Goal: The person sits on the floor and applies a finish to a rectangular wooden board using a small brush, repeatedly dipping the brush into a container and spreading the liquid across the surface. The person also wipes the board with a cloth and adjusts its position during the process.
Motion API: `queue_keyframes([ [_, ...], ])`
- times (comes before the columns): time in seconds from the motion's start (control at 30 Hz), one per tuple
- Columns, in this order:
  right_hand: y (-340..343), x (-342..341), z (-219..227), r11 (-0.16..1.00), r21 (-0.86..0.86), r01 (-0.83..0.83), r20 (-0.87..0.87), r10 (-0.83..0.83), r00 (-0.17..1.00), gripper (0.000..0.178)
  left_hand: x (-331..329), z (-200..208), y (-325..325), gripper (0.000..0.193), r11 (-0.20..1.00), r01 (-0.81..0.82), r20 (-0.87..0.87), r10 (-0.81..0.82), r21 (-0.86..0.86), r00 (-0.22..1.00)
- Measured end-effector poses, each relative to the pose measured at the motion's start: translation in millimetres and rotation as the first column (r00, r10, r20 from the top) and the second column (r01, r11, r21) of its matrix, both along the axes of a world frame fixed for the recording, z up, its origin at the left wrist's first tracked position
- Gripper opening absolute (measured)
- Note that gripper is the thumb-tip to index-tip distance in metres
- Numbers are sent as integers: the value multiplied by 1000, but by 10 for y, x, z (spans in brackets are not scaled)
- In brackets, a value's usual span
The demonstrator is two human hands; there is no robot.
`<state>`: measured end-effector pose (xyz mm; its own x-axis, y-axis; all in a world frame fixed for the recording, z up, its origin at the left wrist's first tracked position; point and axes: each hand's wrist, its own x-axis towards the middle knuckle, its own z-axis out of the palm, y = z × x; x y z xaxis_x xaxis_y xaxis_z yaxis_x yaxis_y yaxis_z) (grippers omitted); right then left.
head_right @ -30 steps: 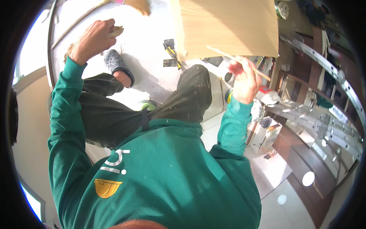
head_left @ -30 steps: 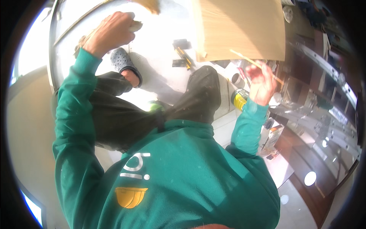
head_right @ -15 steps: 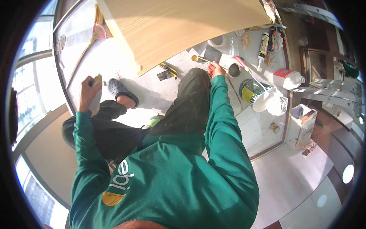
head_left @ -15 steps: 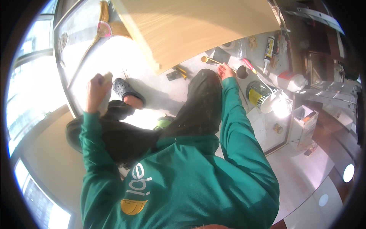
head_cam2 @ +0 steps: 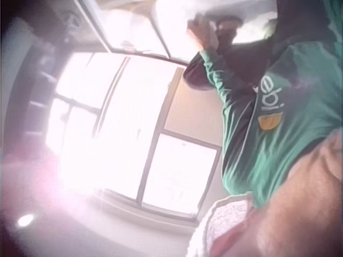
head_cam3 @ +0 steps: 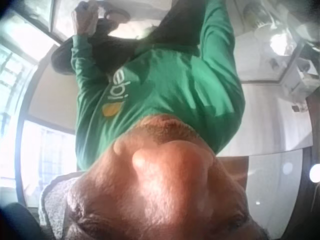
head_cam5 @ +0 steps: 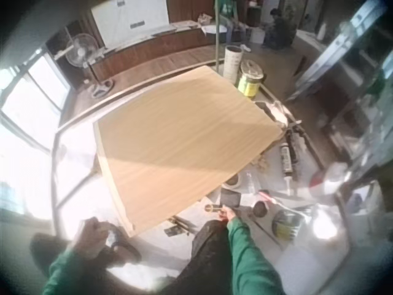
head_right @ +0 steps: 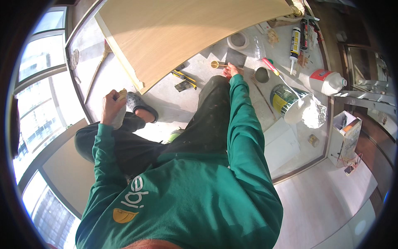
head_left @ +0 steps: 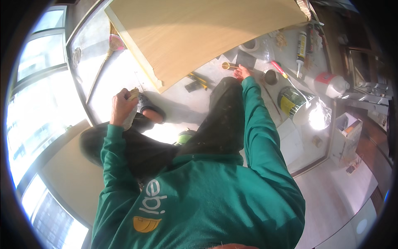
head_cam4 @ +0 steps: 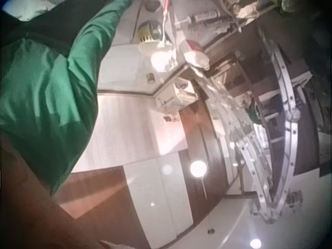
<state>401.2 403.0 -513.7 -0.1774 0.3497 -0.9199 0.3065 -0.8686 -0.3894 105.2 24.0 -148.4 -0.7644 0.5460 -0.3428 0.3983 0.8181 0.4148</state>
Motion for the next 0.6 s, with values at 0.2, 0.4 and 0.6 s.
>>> queue_keyframes([
  [0.2,107,-23,-118,1000,-15,0,32,0,999,47,-63,-38,-24,23,1000,21,13,-21,-22,1000],
  [0.4,309,231,188,986,161,-43,-361,99,927,43,-34,-80,-169,23,981,-111,259,67,162,964],
  [0.6,-39,814,930,991,84,-100,-105,108,989,39,103,589,-328,35,933,-91,-77,125,348,989],
])
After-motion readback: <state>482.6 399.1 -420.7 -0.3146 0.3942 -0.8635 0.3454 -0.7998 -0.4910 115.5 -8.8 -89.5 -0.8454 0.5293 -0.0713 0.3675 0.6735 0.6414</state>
